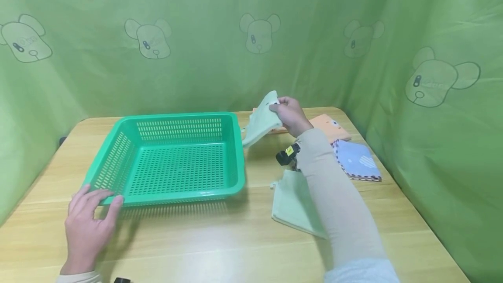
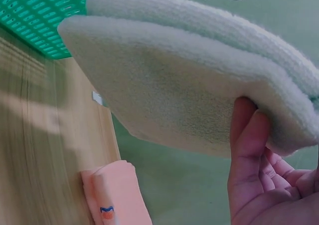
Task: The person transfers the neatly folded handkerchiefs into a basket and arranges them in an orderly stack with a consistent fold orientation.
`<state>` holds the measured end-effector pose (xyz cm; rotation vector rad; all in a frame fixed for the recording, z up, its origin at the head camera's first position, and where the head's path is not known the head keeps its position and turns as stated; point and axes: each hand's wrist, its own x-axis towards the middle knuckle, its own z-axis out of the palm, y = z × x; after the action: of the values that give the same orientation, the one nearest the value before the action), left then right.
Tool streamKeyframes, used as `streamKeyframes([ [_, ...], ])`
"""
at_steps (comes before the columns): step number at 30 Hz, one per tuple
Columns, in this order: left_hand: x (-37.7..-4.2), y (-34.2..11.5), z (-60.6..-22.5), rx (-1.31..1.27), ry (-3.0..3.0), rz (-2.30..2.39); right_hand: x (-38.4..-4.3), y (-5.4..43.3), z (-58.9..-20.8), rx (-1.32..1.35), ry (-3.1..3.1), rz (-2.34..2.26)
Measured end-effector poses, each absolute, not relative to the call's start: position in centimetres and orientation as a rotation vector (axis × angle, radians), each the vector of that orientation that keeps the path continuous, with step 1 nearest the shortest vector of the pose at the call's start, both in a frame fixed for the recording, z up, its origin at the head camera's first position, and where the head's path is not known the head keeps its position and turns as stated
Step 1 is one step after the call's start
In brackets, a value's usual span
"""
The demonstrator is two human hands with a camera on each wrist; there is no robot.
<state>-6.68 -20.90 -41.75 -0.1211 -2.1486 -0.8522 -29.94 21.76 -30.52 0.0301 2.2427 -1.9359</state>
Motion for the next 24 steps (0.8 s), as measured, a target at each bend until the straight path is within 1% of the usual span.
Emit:
streamKeyframes([
  [17,-6.7,-20.9,-41.8,-0.129,-2.144,-0.844,-30.0,21.7,-28.9,-0.019,2.238,-1.99],
  [24,-6.7,-20.9,-41.8,-0.13,-2.138,-0.841,-29.9,21.4,-28.2,0.001,2.239,-2.0],
])
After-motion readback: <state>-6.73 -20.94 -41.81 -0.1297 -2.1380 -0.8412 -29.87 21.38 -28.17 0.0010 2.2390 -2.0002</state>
